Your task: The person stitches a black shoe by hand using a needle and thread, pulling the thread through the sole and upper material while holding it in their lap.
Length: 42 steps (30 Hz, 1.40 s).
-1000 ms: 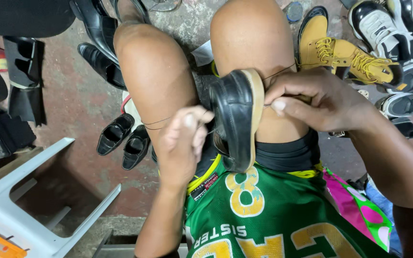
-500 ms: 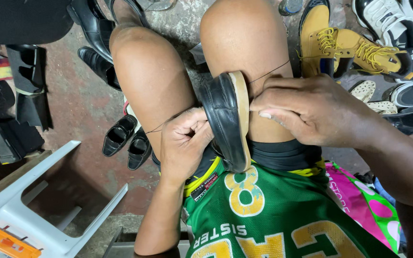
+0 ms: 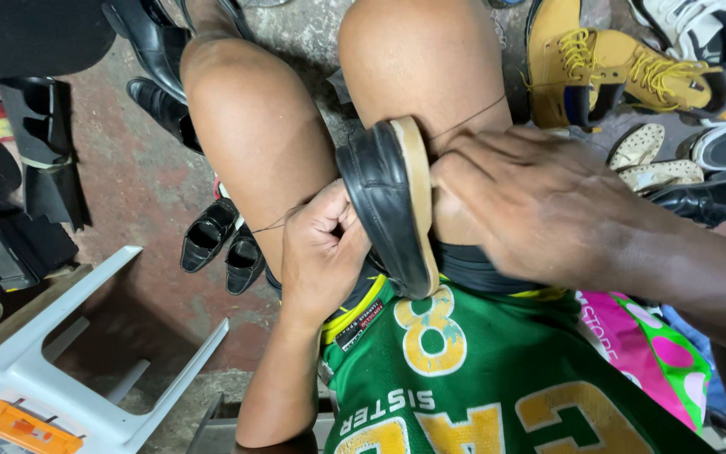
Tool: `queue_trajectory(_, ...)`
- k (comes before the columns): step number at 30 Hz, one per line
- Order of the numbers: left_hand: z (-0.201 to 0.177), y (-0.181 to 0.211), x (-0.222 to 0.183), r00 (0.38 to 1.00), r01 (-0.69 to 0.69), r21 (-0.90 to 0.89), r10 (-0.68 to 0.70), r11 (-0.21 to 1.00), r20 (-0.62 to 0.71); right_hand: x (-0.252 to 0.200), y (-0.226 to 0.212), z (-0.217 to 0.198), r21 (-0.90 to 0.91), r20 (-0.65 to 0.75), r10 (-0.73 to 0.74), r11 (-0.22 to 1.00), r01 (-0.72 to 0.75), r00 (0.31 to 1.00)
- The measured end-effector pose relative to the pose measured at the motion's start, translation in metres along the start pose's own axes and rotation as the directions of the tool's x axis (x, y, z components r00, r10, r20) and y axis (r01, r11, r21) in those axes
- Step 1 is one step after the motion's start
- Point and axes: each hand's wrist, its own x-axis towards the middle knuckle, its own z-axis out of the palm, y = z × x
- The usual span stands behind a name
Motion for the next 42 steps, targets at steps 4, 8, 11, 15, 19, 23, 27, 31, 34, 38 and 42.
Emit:
queue_trajectory(4, 0.0, 0.0, 0.006, 0.999, 0.008, -0.078, -0.005, 0.997, 0.045, 0.012, 0.007, -0.003, 0.014, 0.081, -0.041, 0.999, 0.04, 0.996)
queue_trajectory(8, 0.004, 0.003, 0.012, 0.998, -0.006, -0.176, 0.017, 0.984, 0.058, 0.02, 0.028, 0.003, 0.057, 0.1, -0.022, 0.998, 0.016, 0.995)
queue_trajectory(11, 0.005, 0.003, 0.017, 0.997, 0.051, -0.121, -0.044, 0.991, 0.063, 0.017, 0.04, 0.012, 0.059, 0.008, -0.07, 0.996, 0.07, 0.997)
queue_trajectory(15, 0.006, -0.001, 0.021, 0.996, 0.059, -0.175, -0.047, 0.983, 0.077, 0.014, 0.05, 0.027, -0.009, -0.055, -0.018, 1.0, 0.018, 0.998)
queue_trajectory(19, 0.007, -0.012, 0.021, 0.999, -0.017, -0.142, 0.023, 0.99, 0.039, 0.008, 0.059, 0.038, -0.226, 0.079, 0.328, 0.926, -0.304, 0.941)
queue_trajectory(23, 0.01, -0.014, 0.013, 0.995, -0.026, -0.053, 0.031, 0.998, 0.091, -0.003, 0.079, 0.046, -0.36, 0.062, 0.493, 0.822, -0.442, 0.868)
queue_trajectory(27, 0.013, -0.007, 0.007, 0.993, -0.036, -0.513, 0.088, 0.858, 0.078, -0.024, 0.079, 0.058, -0.046, -0.149, 0.193, 0.978, -0.202, 0.97)
queue_trajectory(31, 0.022, 0.001, 0.013, 0.997, -0.067, -0.538, 0.074, 0.84, -0.008, -0.032, 0.083, 0.043, -0.14, -0.225, 0.091, 0.982, -0.124, 0.97)
queue_trajectory(34, 0.018, 0.003, 0.016, 0.999, -0.015, -0.55, -0.008, 0.835, -0.039, -0.034, 0.101, 0.027, -0.472, 0.051, 0.454, 0.796, -0.379, 0.89)
queue_trajectory(38, 0.01, 0.01, 0.005, 0.999, -0.001, -0.54, -0.018, 0.842, -0.029, -0.044, 0.103, 0.018, -0.33, -0.18, 0.074, 0.935, -0.131, 0.981)
queue_trajectory(42, 0.006, 0.039, -0.012, 0.954, -0.092, 0.237, 0.154, 0.967, -0.258, -0.053, 0.088, 0.022, -0.104, -0.231, 0.083, 0.989, -0.109, 0.97)
